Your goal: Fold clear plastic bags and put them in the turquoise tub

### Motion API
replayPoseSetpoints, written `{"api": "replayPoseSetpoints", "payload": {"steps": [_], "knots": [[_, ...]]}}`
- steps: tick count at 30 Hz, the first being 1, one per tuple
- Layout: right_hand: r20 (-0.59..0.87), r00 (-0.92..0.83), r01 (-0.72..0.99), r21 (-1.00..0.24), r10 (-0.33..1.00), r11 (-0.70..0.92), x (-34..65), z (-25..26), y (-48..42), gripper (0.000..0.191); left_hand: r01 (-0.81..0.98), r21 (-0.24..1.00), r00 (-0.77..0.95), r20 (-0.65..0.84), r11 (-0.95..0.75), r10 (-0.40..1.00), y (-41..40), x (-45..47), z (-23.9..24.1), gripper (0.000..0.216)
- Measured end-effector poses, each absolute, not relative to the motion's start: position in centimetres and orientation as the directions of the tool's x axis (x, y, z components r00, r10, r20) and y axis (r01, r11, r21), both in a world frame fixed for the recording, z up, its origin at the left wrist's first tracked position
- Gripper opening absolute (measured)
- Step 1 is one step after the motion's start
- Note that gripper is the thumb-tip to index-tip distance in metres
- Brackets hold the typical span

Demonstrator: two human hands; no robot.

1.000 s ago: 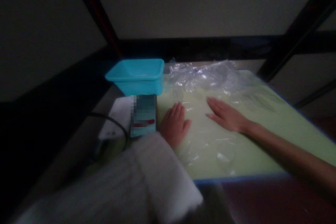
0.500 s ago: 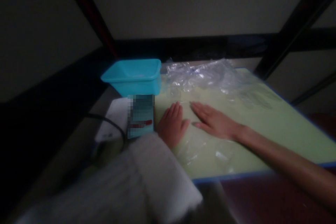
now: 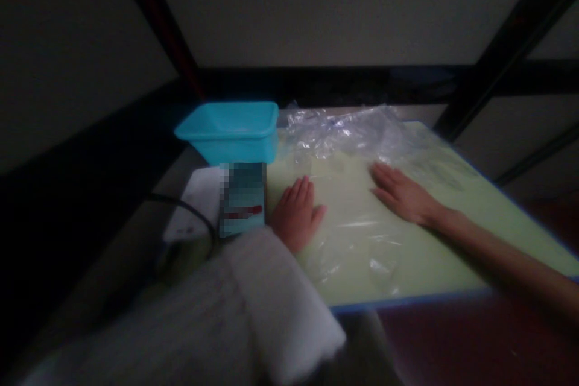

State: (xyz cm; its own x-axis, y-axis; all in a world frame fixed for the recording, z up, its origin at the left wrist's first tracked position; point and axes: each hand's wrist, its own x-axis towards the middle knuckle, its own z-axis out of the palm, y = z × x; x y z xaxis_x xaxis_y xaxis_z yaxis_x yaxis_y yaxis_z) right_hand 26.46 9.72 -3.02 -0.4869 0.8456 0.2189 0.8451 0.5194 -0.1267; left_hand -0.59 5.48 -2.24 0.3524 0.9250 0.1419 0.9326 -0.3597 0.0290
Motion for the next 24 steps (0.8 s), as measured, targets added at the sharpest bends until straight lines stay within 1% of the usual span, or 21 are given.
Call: {"api": "replayPoseSetpoints", "payload": {"steps": [2,4,6,8,10,13,18,21,22,24], "knots": [[0.231,-0.51,0.821,-0.155,0.828,0.549,24.9,-2.0,8.9,0.061,0.932,0.035,0.352,0.139,-0.36,0.926,5.5,-0.5,-2.2,0.053],[0.256,-0.578,0.755,-0.193,0.775,0.627,22.6,-1.3,7.8,0.062,0.93,0.039,0.356,0.152,-0.365,0.922,5.4,-0.5,-2.2,0.053],[0.235,-0.68,0.667,-0.194,0.694,0.719,20.3,-1.3,6.7,0.062,0.929,0.039,0.355,0.172,-0.367,0.919,5.4,-0.6,-2.3,0.052],[0.194,-0.739,0.62,-0.178,0.645,0.764,18.9,-1.9,6.0,0.063,0.931,0.038,0.351,0.177,-0.363,0.92,5.4,-0.6,-2.3,0.051],[0.172,-0.74,0.632,-0.157,0.651,0.759,18.9,-2.7,5.7,0.064,0.93,0.036,0.355,0.164,-0.365,0.92,5.4,-0.7,-2.3,0.052],[0.174,-0.701,0.68,-0.131,0.692,0.721,21.4,-3.4,5.8,0.063,0.928,0.03,0.364,0.146,-0.372,0.92,5.4,-0.7,-2.3,0.054],[0.179,-0.593,0.787,-0.078,0.785,0.612,27.3,-3.6,6.0,0.061,0.929,0.034,0.36,0.157,-0.37,0.919,5.5,-0.7,-2.4,0.054],[0.183,-0.553,0.816,-0.076,0.813,0.573,28.8,-3.3,5.8,0.059,0.924,0.055,0.358,0.233,-0.379,0.904,5.5,-0.9,-2.2,0.053],[0.189,-0.544,0.82,-0.085,0.818,0.565,28.9,-3.2,5.6,0.058,0.913,0.068,0.372,0.271,-0.403,0.888,5.4,-0.9,-2.0,0.054],[0.219,-0.533,0.818,-0.111,0.817,0.564,28.8,-2.9,5.4,0.055,0.854,0.106,0.452,0.338,-0.51,0.826,4.8,-0.8,-1.3,0.058]]}}
